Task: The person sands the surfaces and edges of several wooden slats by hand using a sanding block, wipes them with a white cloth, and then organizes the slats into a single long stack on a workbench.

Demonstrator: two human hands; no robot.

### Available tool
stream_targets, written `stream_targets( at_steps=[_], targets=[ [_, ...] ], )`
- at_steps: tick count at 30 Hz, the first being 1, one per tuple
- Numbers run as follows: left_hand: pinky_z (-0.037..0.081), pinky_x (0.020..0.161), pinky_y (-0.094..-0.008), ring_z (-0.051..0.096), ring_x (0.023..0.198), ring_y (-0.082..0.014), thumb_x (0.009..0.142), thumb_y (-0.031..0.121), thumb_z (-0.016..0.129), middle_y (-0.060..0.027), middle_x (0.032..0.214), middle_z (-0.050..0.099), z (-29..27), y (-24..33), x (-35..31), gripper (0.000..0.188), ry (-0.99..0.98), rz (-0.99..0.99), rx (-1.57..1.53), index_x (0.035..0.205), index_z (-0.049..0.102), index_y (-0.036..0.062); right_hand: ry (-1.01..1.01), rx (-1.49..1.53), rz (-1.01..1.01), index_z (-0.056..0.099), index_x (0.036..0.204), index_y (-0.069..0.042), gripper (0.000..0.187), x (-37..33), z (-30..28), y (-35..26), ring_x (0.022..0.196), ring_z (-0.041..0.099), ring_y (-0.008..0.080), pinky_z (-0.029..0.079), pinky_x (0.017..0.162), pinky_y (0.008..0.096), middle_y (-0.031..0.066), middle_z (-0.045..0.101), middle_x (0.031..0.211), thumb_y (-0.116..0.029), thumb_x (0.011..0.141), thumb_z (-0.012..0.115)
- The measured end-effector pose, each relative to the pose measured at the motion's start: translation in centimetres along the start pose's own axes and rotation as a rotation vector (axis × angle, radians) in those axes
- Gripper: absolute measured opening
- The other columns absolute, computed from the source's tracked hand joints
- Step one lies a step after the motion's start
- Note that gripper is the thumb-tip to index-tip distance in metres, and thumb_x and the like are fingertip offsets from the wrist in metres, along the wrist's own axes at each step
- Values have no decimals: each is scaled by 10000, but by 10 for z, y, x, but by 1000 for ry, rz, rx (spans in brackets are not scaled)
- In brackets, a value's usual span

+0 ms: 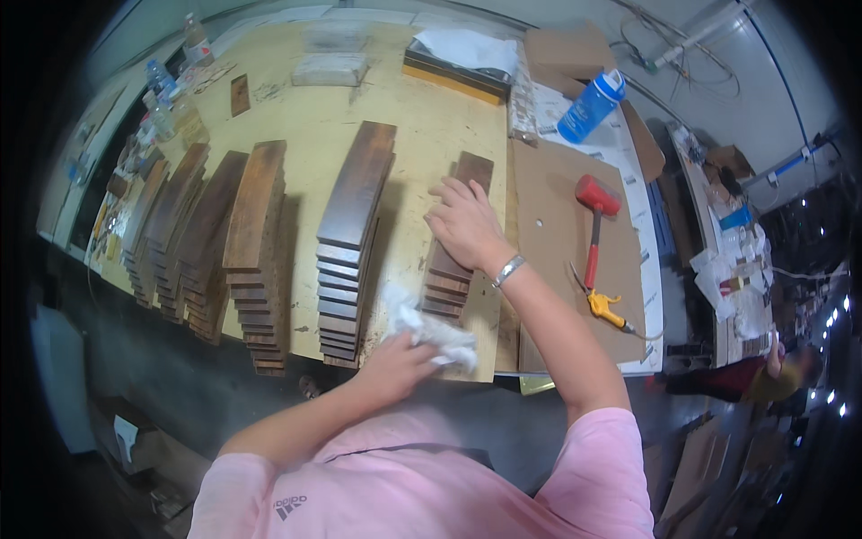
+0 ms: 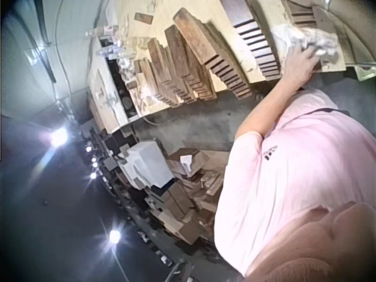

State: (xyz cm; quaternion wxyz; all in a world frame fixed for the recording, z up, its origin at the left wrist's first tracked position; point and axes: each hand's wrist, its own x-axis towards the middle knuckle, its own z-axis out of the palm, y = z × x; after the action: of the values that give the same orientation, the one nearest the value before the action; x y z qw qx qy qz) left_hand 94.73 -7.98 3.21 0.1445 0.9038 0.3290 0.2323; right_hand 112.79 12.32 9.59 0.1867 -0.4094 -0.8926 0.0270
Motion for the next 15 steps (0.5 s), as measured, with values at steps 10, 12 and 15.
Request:
stream_targets(
  at_steps=[10, 12, 15],
  targets=[
    [568, 764, -349, 604, 967, -253, 708, 24, 687, 30, 1296, 689, -62, 25, 40, 470, 67, -147, -165, 1094, 803, 267, 37, -58, 20, 789, 993, -79, 359, -8, 4, 9, 1370, 490, 307, 307, 1196, 566, 121, 671, 1219, -291, 1003, 500],
    [568, 771, -364, 608, 933, -250, 702, 32, 699, 35, 1234, 713, -30, 25, 30, 441, 11, -101, -78, 1059, 815, 264, -12, -45, 20, 789, 986, -79, 358, -4, -4, 3, 1371, 490, 305, 308, 1195, 566, 121, 674, 1217, -292, 1001, 502],
    [564, 782, -388, 621, 919, -251, 724, 47, 696, 41, 1151, 740, 7, 21, -22, 364, -280, -127, -141, 1009, 825, 232, 25, -55, 2, 792, 984, -81, 359, -3, 0, 5, 1362, 496, 299, 318, 1190, 563, 117, 681, 1202, -292, 1001, 501]
  ],
)
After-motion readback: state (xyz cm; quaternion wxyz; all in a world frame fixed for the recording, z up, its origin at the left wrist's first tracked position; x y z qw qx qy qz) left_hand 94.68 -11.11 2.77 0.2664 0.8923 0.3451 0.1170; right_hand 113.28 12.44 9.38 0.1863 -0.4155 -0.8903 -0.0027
